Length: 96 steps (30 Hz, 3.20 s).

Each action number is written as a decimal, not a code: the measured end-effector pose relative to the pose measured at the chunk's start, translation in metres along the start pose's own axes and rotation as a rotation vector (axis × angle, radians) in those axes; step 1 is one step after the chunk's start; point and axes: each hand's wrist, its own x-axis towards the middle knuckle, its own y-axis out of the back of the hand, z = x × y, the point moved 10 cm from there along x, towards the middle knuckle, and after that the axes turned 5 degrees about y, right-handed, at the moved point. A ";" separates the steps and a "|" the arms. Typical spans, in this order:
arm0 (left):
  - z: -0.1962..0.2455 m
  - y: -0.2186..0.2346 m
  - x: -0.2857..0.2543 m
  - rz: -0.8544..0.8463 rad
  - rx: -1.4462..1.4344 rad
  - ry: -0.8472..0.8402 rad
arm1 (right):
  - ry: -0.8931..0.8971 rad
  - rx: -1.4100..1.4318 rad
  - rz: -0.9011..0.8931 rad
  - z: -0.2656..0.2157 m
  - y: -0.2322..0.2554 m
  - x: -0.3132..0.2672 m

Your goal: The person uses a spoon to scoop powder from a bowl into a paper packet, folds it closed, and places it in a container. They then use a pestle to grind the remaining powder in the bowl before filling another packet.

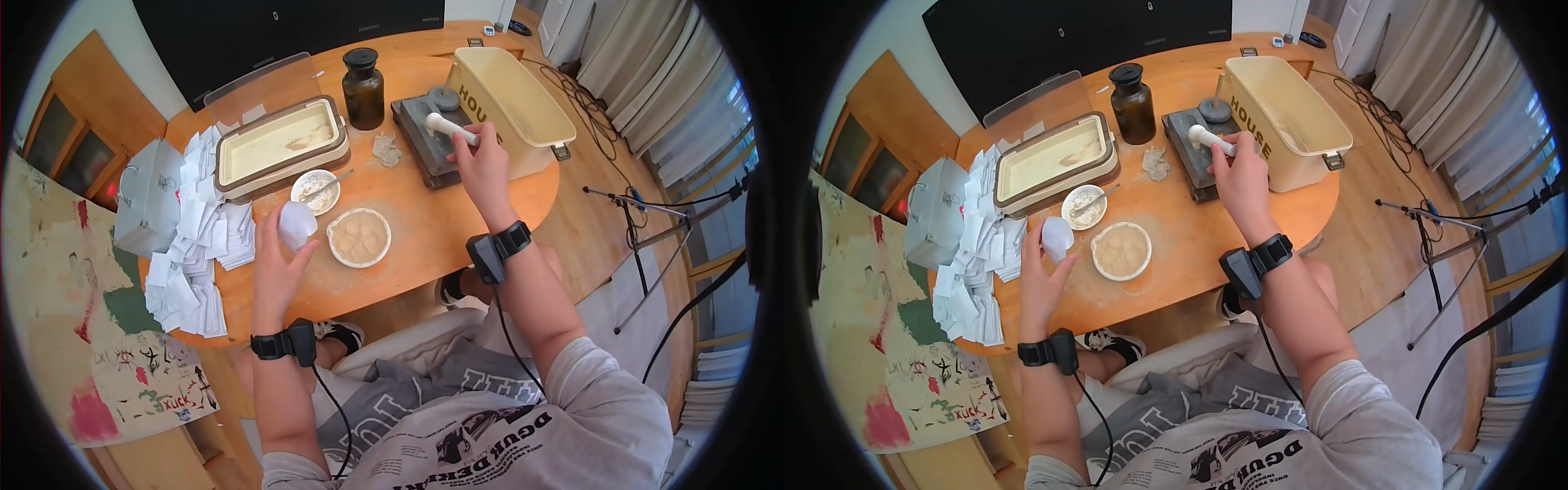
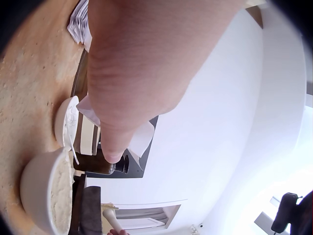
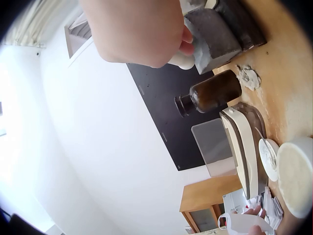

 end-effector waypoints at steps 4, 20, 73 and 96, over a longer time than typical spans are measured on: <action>0.002 0.004 -0.001 -0.006 -0.050 -0.009 | 0.028 -0.064 -0.004 0.007 -0.004 0.001; -0.014 0.027 0.003 0.116 0.000 -0.063 | 0.207 -0.145 -0.259 -0.073 -0.043 -0.029; 0.013 -0.030 -0.003 -0.184 0.099 -0.083 | -0.141 0.231 -0.566 -0.006 -0.107 -0.075; 0.021 -0.038 -0.002 -0.204 0.114 -0.086 | -0.359 0.515 -0.463 -0.026 -0.098 -0.061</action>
